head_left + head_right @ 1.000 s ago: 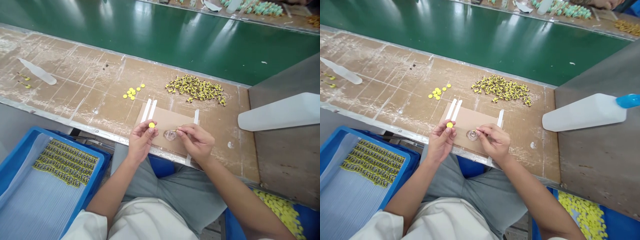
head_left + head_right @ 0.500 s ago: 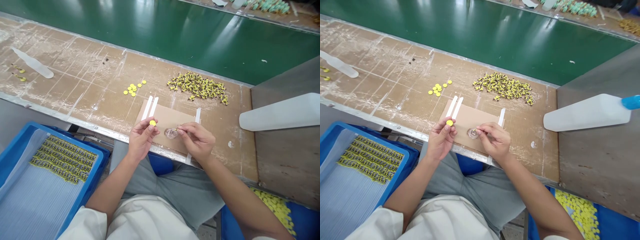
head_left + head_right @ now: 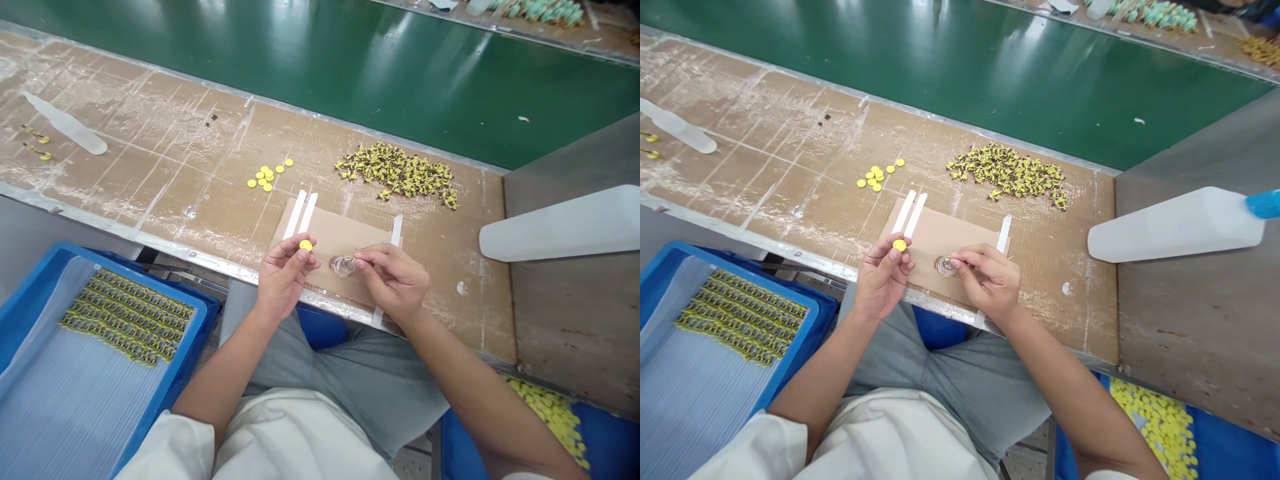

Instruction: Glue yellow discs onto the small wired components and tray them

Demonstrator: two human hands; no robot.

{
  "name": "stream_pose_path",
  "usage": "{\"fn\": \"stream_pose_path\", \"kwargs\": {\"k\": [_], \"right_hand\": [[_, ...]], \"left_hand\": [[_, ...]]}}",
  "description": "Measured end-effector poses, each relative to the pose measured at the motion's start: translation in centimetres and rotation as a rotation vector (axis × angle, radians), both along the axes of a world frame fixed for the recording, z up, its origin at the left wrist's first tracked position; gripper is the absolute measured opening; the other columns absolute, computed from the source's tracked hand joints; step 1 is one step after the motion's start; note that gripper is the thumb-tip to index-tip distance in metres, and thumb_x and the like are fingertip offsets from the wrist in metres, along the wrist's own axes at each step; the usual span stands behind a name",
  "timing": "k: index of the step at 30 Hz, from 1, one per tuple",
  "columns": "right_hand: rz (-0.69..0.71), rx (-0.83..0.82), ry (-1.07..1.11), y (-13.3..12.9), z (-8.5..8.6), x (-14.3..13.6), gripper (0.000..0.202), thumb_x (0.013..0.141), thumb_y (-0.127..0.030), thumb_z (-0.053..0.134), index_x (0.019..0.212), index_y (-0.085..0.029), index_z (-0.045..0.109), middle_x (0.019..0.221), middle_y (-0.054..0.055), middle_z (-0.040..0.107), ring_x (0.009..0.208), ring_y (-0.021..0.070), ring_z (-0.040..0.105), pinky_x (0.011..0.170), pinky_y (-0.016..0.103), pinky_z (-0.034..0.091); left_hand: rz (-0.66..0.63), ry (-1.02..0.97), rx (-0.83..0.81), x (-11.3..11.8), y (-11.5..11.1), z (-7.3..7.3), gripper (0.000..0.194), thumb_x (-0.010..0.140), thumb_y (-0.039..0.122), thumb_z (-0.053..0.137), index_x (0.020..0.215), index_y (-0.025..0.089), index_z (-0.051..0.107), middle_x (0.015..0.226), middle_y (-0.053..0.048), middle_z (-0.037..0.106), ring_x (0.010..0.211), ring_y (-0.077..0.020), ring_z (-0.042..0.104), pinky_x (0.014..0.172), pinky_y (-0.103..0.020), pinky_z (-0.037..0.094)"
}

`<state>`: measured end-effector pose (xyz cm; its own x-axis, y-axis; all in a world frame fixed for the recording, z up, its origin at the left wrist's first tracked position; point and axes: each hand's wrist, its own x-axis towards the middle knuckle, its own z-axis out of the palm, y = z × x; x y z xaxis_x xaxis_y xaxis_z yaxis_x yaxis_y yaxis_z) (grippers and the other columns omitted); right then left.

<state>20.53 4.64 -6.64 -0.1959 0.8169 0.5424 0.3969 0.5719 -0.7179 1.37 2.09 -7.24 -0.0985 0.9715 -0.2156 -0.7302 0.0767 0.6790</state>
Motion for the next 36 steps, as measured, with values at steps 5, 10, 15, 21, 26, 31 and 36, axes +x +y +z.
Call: {"fn": "stream_pose_path", "kwargs": {"k": [5,10,15,21,26,31,36], "right_hand": [[0.012,0.027,0.022,-0.02,0.05,0.0,0.018,0.08,-0.012,0.072,0.094,-0.024,0.074,0.083,0.005,0.072,0.074,0.0173,0.068,0.065,0.03,0.057],[-0.044,0.049,0.053,-0.12,-0.16,0.53,0.02,0.082,-0.014,0.071,0.098,-0.025,0.074,0.086,0.005,0.072,0.076,0.0179,0.068,0.067,0.032,0.057],[-0.039,0.086,0.033,-0.03,-0.24,0.78,0.03,0.082,-0.013,0.07,0.108,-0.027,0.073,0.089,0.005,0.071,0.076,0.0174,0.068,0.065,0.03,0.057],[-0.024,0.059,0.001,0.04,-0.21,0.67,0.025,0.083,-0.015,0.07,0.105,-0.027,0.074,0.089,0.005,0.071,0.076,0.0176,0.068,0.066,0.031,0.058],[-0.008,0.047,-0.017,0.01,-0.16,0.52,0.027,0.082,-0.012,0.07,0.104,-0.026,0.074,0.088,0.006,0.07,0.076,0.0177,0.068,0.066,0.031,0.057],[0.006,0.048,-0.022,0.1,-0.06,0.37,0.024,0.083,-0.014,0.069,0.103,-0.026,0.074,0.087,0.006,0.07,0.076,0.0177,0.068,0.066,0.031,0.057],[0.011,0.049,-0.028,0.11,-0.02,0.3,0.022,0.084,-0.015,0.069,0.102,-0.025,0.074,0.086,0.006,0.071,0.075,0.0175,0.068,0.065,0.03,0.057]], "left_hand": [[-0.003,0.001,0.008,-0.01,0.01,-0.05,0.026,0.075,0.025,0.081,0.1,0.023,0.075,0.097,-0.003,0.073,0.07,-0.0063,0.064,0.07,-0.019,0.056],[-0.005,-0.021,0.022,0.01,0.01,0.06,0.025,0.075,0.024,0.081,0.1,0.022,0.075,0.097,-0.003,0.073,0.07,-0.0056,0.064,0.07,-0.017,0.056],[-0.01,-0.025,0.02,-0.02,0.02,0.12,0.025,0.075,0.024,0.081,0.1,0.022,0.075,0.098,-0.003,0.072,0.07,-0.0053,0.064,0.071,-0.017,0.056],[-0.003,-0.004,0.001,-0.03,0.01,0.06,0.027,0.074,0.026,0.082,0.1,0.023,0.075,0.097,-0.004,0.073,0.07,-0.0065,0.065,0.071,-0.019,0.056],[-0.006,-0.02,0.016,-0.05,-0.06,-0.04,0.026,0.075,0.025,0.081,0.1,0.023,0.075,0.097,-0.003,0.073,0.07,-0.0059,0.065,0.071,-0.018,0.056],[-0.005,-0.016,0.017,-0.06,-0.08,-0.03,0.025,0.076,0.024,0.08,0.1,0.022,0.076,0.097,-0.003,0.072,0.073,-0.0063,0.066,0.075,-0.018,0.057],[0.007,-0.012,0.002,-0.04,-0.03,0.06,0.029,0.072,0.025,0.083,0.099,0.022,0.075,0.097,-0.003,0.072,0.074,-0.0076,0.068,0.078,-0.02,0.058]]}}
